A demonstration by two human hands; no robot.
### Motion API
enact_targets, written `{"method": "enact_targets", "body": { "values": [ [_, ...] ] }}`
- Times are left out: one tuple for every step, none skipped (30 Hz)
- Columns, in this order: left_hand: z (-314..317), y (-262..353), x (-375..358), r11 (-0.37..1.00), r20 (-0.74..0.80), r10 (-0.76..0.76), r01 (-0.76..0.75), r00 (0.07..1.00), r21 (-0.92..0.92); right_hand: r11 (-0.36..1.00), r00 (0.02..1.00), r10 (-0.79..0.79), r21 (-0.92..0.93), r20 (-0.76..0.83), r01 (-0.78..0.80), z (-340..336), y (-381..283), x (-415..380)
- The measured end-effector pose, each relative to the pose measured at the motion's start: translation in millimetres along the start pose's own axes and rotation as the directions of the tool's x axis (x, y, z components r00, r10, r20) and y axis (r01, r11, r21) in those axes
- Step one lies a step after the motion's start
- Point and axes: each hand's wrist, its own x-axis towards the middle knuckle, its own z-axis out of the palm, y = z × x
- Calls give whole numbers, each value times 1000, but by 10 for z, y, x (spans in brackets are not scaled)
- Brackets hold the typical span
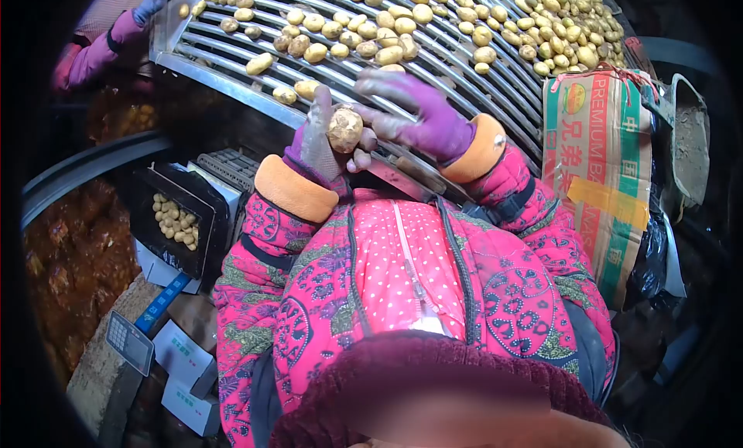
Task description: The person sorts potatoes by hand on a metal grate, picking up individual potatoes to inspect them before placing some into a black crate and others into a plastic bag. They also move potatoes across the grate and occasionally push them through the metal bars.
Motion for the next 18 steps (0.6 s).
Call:
{"method": "enact_targets", "body": {
  "values": [
    [-16,-43,35,1000,4,-5,5,1000,2,1000,999,-4,-2,39,4,77,-21,-40],
    [-52,-93,88,998,63,23,-28,998,65,958,986,158,234,59,-167,178,-38,-81],
    [-3,-85,91,990,119,45,-60,992,125,981,991,123,144,53,-130,213,-55,-64],
    [111,-105,91,985,-59,116,-107,992,132,998,998,58,22,11,-58,254,-77,-52],
    [203,-125,97,985,-60,114,-105,992,139,994,1000,-13,-105,-22,11,293,-96,-38],
    [274,-147,107,978,-201,178,-150,963,147,995,1000,-15,-103,-27,12,326,-101,-23],
    [305,-161,113,968,-336,239,-195,911,160,995,996,-41,-91,-76,34,358,-100,-11],
    [225,-184,153,968,-336,228,-175,914,182,995,990,-65,-81,-124,56,387,-98,-4],
    [204,-171,146,968,-339,225,-172,914,180,996,990,-63,-78,-123,53,413,-103,-2],
    [187,-163,143,969,-284,210,-160,936,189,998,985,-65,11,-160,67,437,-103,-4],
    [178,-159,137,969,-226,191,-147,955,199,992,978,-62,98,-199,83,460,-106,-13],
    [171,-151,122,969,-228,188,-143,955,200,992,978,-59,101,-200,81,491,-125,-28],
    [186,-122,97,959,-163,139,-92,977,268,908,967,142,416,-212,-42,524,-151,-42],
    [210,-95,80,940,-101,84,-45,991,339,712,930,331,689,-160,-135,548,-164,-42],
    [250,-92,86,939,-101,80,-41,992,343,711,929,333,691,-164,-132,558,-140,-20],
    [301,-109,104,928,-118,137,-86,984,363,763,938,260,644,-231,-53,559,-90,4],
    [340,-117,113,915,-133,192,-129,972,383,807,938,185,590,-292,24,550,-52,12],
    [356,-111,107,940,-162,129,-69,978,333,752,940,286,651,-186,-100,449,-106,24]
  ]
}}
